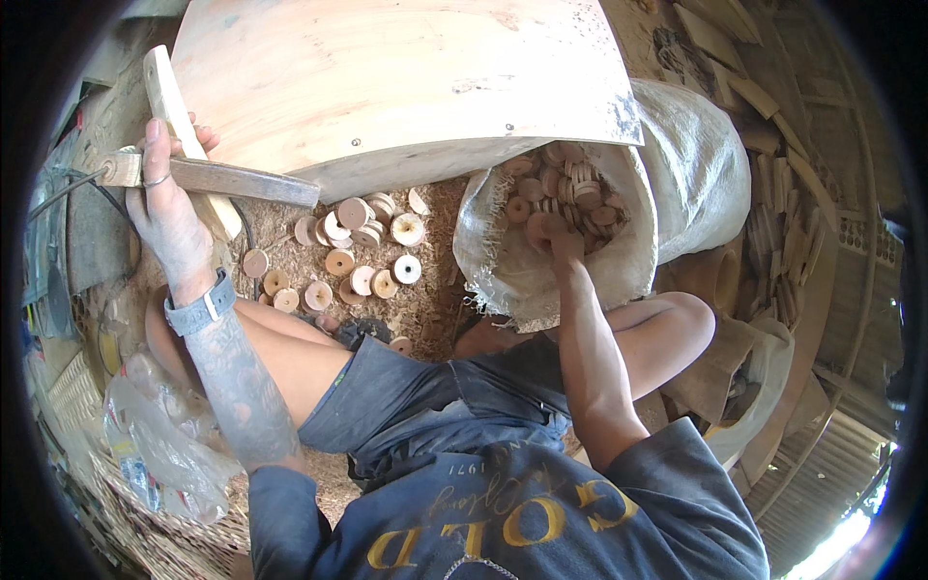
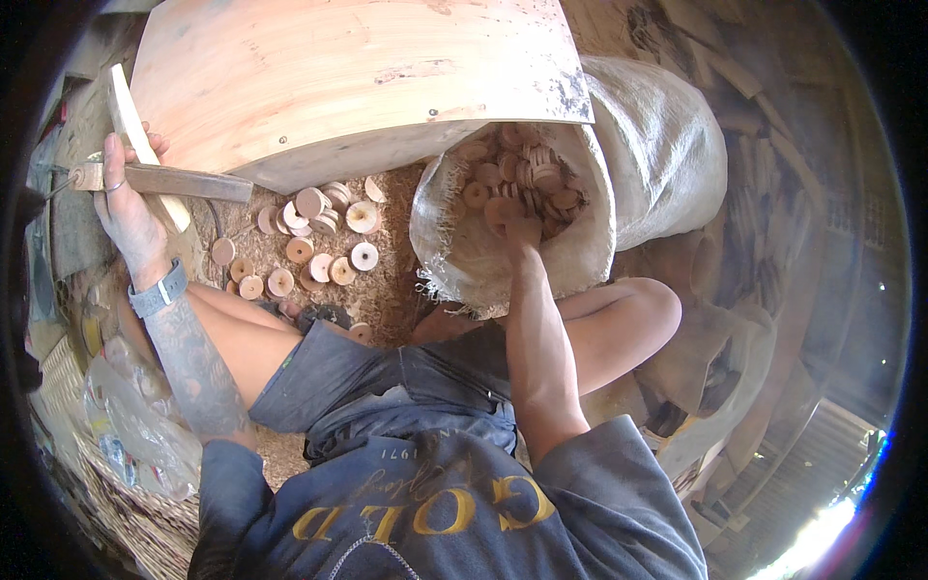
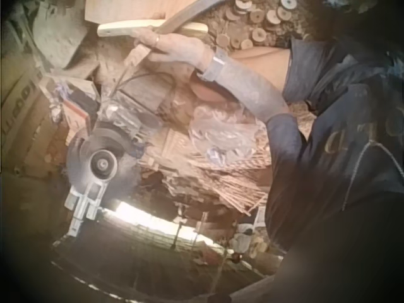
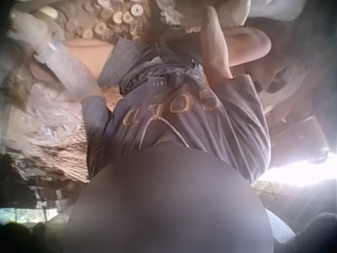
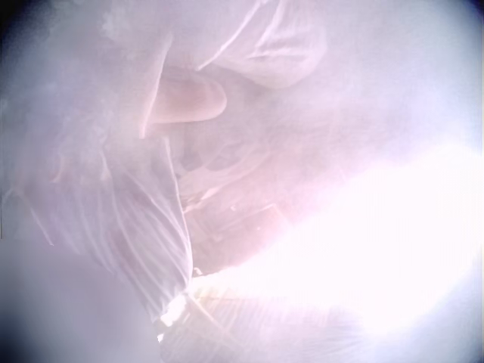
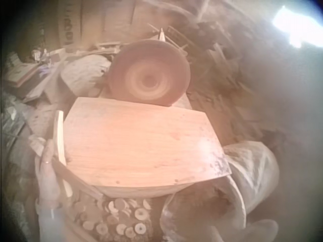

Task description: The person uses a handheld grinding wheel to smooth the edges of small wooden discs. They hold the discs with a clamp, rotate them against the spinning wheel, and then place the finished pieces into a sack.

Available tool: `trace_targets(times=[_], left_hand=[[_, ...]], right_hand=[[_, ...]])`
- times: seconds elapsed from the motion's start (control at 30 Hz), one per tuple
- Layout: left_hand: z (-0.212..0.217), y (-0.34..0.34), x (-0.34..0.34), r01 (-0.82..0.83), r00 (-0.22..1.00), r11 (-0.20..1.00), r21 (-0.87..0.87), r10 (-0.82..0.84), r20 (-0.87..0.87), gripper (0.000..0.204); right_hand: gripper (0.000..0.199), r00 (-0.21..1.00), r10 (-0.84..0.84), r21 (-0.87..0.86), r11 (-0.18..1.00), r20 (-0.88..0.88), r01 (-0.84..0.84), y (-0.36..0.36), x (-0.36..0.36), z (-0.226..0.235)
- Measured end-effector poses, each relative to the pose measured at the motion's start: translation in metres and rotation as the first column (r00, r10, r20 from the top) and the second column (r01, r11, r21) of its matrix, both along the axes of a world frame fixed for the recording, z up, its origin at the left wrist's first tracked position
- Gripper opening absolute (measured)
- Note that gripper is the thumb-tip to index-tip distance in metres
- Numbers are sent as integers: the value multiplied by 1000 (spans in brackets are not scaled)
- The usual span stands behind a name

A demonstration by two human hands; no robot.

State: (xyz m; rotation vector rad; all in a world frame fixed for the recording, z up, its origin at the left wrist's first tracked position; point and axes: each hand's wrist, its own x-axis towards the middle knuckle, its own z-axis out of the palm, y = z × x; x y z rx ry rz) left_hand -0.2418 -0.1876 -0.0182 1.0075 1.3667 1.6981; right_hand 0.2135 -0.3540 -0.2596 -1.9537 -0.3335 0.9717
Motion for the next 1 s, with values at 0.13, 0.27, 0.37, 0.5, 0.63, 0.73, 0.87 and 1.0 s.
trace_targets(times=[0.13, 0.27, 0.37, 0.5, 0.63, 0.73, 0.87, 1.0], left_hand=[[-1, 0, -1, 38, 999, 999, 1, -38, -15, 44], [1, 0, -3, 34, 999, 999, -20, -34, -37, 43], [-1, 0, 0, 26, 999, 1000, -6, -26, -33, 42], [1, -1, 2, 6, 998, 1000, 0, -6, -55, 42], [0, 0, 2, 11, 999, 1000, -4, -11, -32, 41], [0, 0, -1, 39, 997, 999, -38, -42, -59, 40], [-1, 1, -2, 22, 998, 1000, -5, -22, -50, 41], [-1, 0, 3, 26, 999, 1000, -5, -26, -29, 41]], right_hand=[[40, 970, 136, -240, 967, 201, -86, 6, -1, -21], [43, 931, 269, -295, 936, 247, -193, 26, -26, -24], [46, 922, 313, -199, 942, 230, -270, 38, -39, -14], [54, 787, 351, -233, 935, 507, -267, 40, -55, 10], [60, 779, 441, -196, 897, 446, -396, 37, -54, 25], [59, 885, 397, -51, 917, 245, -397, 37, -46, 19], [42, 771, 156, 316, 947, -617, 62, 36, -18, 21], [44, 490, 126, 310, 897, -863, 315, 32, -7, 61]])
